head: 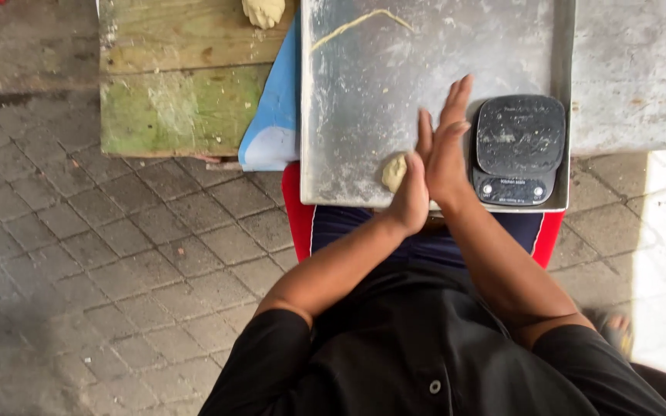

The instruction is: Shaping small pieces of dough into thin strips and arranging them into patterns on a metal tray.

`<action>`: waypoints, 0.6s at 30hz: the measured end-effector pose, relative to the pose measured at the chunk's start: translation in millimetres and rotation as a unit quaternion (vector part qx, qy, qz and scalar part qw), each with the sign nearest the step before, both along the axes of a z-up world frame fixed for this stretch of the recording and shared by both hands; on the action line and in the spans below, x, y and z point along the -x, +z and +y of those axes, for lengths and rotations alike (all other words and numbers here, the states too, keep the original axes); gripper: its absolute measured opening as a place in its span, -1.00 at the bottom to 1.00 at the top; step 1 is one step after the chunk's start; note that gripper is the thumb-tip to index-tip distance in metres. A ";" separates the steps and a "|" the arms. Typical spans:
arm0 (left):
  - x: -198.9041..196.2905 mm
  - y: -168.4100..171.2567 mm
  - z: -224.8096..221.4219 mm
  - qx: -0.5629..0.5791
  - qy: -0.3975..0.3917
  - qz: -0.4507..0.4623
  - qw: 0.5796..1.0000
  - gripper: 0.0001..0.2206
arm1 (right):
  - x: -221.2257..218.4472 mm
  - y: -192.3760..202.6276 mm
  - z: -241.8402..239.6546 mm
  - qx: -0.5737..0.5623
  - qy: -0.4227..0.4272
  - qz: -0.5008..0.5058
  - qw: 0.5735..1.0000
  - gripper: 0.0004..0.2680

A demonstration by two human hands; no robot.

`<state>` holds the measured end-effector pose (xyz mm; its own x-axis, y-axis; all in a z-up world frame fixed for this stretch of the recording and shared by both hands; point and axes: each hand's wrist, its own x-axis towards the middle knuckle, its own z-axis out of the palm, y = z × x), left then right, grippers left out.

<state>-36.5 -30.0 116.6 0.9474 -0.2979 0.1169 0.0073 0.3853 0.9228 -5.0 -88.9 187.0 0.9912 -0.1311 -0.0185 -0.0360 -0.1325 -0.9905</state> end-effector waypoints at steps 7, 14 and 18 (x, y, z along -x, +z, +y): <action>-2.5 -1.5 -5.2 -0.039 -0.037 -0.069 0.996 -0.33 | 25.1 -47.0 -16.7 0.012 -0.037 -0.046 0.998 -0.31; -16.8 -21.5 -14.9 0.122 -0.018 0.137 0.983 -0.30 | 26.5 -25.5 -9.8 0.061 -0.008 -0.138 0.989 -0.38; -4.9 -9.0 -20.1 0.142 -0.069 0.105 0.982 -0.23 | -12.2 -93.9 -49.3 0.098 -0.064 -0.171 0.978 -0.54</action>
<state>-31.7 -50.1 107.6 0.9128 -0.4080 0.0198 0.2561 0.6093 0.7504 7.2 -138.2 93.1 0.9108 -0.2214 0.3486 0.2637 -0.3377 -0.9036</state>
